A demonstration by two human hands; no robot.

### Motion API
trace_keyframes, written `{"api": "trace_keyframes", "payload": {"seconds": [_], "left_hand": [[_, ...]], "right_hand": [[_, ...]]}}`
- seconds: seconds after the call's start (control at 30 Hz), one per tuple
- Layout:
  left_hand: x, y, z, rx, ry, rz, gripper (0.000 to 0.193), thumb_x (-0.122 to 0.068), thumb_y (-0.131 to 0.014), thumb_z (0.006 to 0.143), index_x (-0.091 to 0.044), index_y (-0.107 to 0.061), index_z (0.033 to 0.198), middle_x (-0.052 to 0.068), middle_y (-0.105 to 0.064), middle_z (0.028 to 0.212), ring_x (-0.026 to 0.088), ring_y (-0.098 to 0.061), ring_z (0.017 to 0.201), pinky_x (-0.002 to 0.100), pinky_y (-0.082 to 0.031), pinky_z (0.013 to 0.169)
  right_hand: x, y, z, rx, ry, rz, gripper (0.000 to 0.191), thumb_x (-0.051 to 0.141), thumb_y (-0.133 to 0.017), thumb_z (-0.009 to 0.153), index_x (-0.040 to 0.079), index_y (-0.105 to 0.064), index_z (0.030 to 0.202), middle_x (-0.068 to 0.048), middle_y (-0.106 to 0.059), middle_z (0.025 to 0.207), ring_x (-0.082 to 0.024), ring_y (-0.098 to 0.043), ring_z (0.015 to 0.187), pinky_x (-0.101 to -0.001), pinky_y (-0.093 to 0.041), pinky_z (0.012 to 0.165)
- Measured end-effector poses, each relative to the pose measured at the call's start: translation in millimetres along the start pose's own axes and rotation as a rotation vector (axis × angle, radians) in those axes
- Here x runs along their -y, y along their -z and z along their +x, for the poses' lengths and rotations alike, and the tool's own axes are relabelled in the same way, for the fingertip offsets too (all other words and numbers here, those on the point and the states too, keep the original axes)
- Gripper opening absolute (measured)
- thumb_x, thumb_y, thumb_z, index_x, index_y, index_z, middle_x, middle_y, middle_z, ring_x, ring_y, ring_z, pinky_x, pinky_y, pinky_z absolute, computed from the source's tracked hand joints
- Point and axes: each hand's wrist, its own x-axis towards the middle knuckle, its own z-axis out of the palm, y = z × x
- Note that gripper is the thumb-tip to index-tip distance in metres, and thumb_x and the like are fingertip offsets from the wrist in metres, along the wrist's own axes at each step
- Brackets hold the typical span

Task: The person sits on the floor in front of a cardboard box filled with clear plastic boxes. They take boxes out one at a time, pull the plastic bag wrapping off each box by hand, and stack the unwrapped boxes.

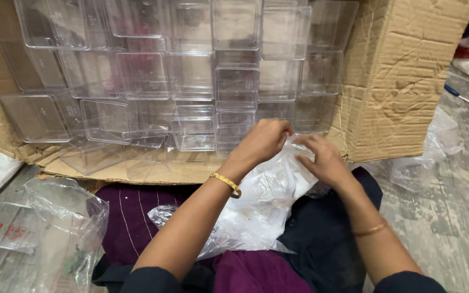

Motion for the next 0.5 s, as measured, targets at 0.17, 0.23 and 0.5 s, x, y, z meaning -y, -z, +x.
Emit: {"api": "trace_keyframes", "payload": {"seconds": [0.17,0.23,0.5], "left_hand": [[0.7,-14.7,2.5,-0.081,0.008,-0.054,0.024,-0.006,-0.061,0.085,0.000,-0.069,0.108,0.024,-0.070,0.099,0.045,-0.066,0.095,0.051,-0.052,0.083],[-2.3,-15.1,4.7,-0.126,0.053,-0.113,0.021,-0.010,-0.061,0.089,0.000,-0.067,0.106,0.023,-0.071,0.098,0.044,-0.067,0.093,0.050,-0.053,0.081],[-18.5,37.1,16.5,0.398,0.526,-1.138,0.092,-0.076,-0.033,0.095,0.006,-0.070,0.112,0.020,-0.076,0.093,0.024,-0.076,0.085,0.036,-0.064,0.080]], "right_hand": [[-41.5,-33.4,8.3,0.131,-0.069,0.050,0.041,0.024,-0.079,0.086,0.003,-0.068,0.120,-0.014,-0.071,0.110,-0.032,-0.067,0.101,-0.0431,-0.052,0.088],[-55.3,-39.2,16.2,0.428,-0.317,0.082,0.027,0.026,-0.077,0.090,0.008,-0.074,0.109,-0.009,-0.077,0.101,-0.024,-0.074,0.091,-0.0378,-0.057,0.084],[-30.0,67.8,60.9,-0.407,-0.456,0.343,0.020,0.019,-0.066,0.109,0.004,-0.068,0.096,-0.002,-0.067,0.085,-0.011,-0.061,0.075,-0.0284,-0.052,0.068]]}}
